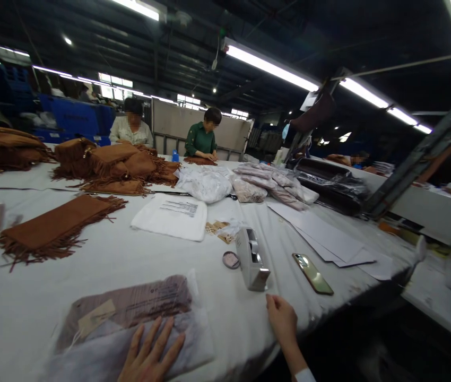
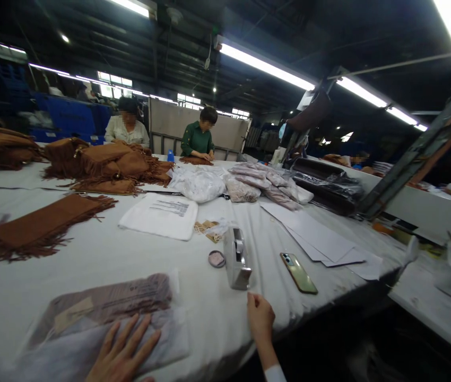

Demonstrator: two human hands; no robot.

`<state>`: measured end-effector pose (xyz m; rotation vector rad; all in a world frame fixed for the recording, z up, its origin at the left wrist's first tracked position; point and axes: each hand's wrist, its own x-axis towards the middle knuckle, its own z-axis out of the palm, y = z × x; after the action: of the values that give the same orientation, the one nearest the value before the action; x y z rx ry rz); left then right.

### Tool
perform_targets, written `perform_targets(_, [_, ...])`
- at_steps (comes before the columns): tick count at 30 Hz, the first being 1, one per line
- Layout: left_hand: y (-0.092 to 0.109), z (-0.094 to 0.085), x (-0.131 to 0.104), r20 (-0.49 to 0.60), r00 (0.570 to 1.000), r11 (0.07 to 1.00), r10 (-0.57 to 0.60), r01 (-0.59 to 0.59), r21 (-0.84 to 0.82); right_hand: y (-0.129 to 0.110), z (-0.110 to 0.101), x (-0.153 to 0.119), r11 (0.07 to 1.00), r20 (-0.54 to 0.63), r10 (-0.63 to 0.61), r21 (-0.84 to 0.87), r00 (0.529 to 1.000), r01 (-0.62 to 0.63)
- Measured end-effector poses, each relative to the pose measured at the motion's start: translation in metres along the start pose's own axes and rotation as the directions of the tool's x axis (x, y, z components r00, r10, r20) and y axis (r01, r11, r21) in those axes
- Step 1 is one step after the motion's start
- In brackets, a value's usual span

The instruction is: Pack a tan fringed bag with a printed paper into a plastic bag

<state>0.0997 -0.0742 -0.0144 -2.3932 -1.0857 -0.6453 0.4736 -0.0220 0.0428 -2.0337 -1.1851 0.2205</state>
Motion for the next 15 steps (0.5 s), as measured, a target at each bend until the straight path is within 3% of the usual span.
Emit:
perform_targets(3, [0.002, -0.007, -0.001, 0.110, 0.993, 0.997, -0.041, 0.048, -0.061, -0.026, -0.001, -0.016, 0.992, 0.142, -0.127, 0.025, 0.982, 0.125])
perform_targets(4, [0.002, -0.009, -0.002, 0.158, 0.986, 0.993, -0.059, 0.073, -0.089, -0.041, -0.001, -0.022, 0.979, 0.232, -0.204, 0.054, 0.951, 0.197])
perform_targets(5, [0.002, -0.012, -0.001, 0.202, 0.976, 0.988, -0.077, 0.101, -0.113, -0.059, -0.002, -0.027, 0.954, 0.340, -0.300, 0.100, 0.891, 0.283])
perform_targets(7, [0.002, -0.016, -0.001, 0.267, 0.958, 0.978, -0.103, 0.147, -0.150, -0.097, -0.002, -0.037, 0.873, 0.533, -0.483, 0.228, 0.695, 0.431])
perform_targets(10, [0.002, -0.019, 0.001, 0.322, 0.939, 0.965, -0.120, 0.187, -0.184, -0.148, 0.002, -0.045, 0.737, 0.688, -0.639, 0.420, 0.343, 0.530])
perform_targets(13, [0.002, -0.022, 0.002, 0.341, 0.931, 0.953, -0.132, 0.214, -0.216, -0.179, 0.021, -0.045, 0.587, 0.739, -0.673, 0.506, 0.033, 0.632])
perform_targets(15, [0.002, -0.023, 0.002, 0.347, 0.928, 0.946, -0.139, 0.228, -0.229, -0.191, 0.039, -0.043, 0.450, 0.778, -0.616, 0.475, -0.123, 0.756])
